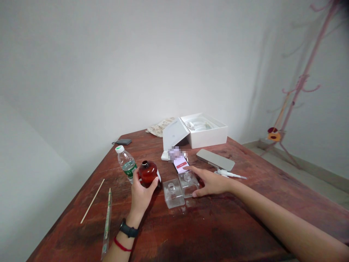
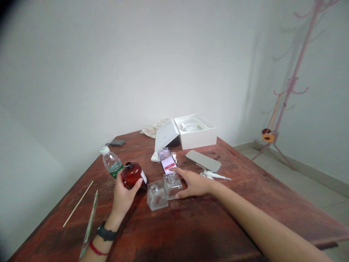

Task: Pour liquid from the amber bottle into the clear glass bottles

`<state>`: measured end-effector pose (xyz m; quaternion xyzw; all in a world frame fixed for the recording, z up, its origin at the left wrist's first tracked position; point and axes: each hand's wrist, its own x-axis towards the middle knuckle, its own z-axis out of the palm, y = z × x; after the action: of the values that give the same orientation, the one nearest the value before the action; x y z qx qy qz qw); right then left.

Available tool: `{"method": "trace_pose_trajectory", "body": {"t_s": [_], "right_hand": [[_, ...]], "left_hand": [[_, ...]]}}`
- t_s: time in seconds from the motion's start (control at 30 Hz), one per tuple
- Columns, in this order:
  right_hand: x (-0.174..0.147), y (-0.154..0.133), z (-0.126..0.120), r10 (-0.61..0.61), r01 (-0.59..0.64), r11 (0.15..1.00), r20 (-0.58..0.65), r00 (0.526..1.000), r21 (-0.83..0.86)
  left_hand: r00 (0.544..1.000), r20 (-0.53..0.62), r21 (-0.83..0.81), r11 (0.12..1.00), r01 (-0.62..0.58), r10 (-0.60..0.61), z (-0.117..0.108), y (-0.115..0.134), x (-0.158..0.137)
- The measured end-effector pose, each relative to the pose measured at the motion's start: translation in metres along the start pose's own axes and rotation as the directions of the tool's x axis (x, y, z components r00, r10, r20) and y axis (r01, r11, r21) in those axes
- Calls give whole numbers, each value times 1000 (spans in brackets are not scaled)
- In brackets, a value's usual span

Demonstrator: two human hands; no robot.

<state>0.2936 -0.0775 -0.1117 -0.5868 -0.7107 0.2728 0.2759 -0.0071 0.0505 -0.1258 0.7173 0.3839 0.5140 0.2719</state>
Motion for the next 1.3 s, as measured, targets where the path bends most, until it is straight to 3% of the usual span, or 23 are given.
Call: {"method": "trace_pose_trajectory", "body": {"t_s": [0.2, 0.3, 0.4, 0.53, 0.63, 0.73, 0.83, 0.93, 1.0, 1.13, 1.3], "right_hand": [[-1, 5, 3, -64, 76, 991, -105, 992, 108], [-2, 5, 5, -133, 175, 974, -257, 957, 145], [-3, 3, 7, -201, 261, 961, -418, 886, 89], [-7, -8, 14, -283, 362, 932, -603, 746, 11], [-14, -21, 23, -315, 412, 911, -657, 684, -8], [-21, -33, 34, -315, 475, 874, -630, 710, 99], [-25, -40, 46, -261, 464, 818, -499, 826, 341], [-21, -44, 62, -225, 346, 754, -275, 935, 558], [-17, -46, 74, -180, 232, 804, -148, 972, 548], [-15, -55, 96, -93, 142, 851, -122, 988, 506], [-16, -63, 99, -45, 109, 885, -149, 988, 452]], "left_hand": [[992, -103, -28, 996, -83, 80, -1, 6, -3], [980, -133, -67, 985, -158, 148, -4, 13, -9], [965, -143, -127, 962, -240, 222, -6, 20, -17], [936, -106, -232, 907, -352, 336, -5, 27, -27], [945, -63, -331, 887, -323, 320, -2, 30, -33], [963, 6, -473, 849, -235, 270, 2, 38, -38], [947, 93, -569, 797, -203, 307, 3, 52, -43], [914, 123, -580, 775, -250, 387, 0, 62, -47], [873, 139, -560, 764, -319, 467, -1, 64, -48], [776, 223, -522, 744, -417, 591, 1, 62, -50], [728, 255, -455, 744, -490, 636, 7, 63, -54]]}}
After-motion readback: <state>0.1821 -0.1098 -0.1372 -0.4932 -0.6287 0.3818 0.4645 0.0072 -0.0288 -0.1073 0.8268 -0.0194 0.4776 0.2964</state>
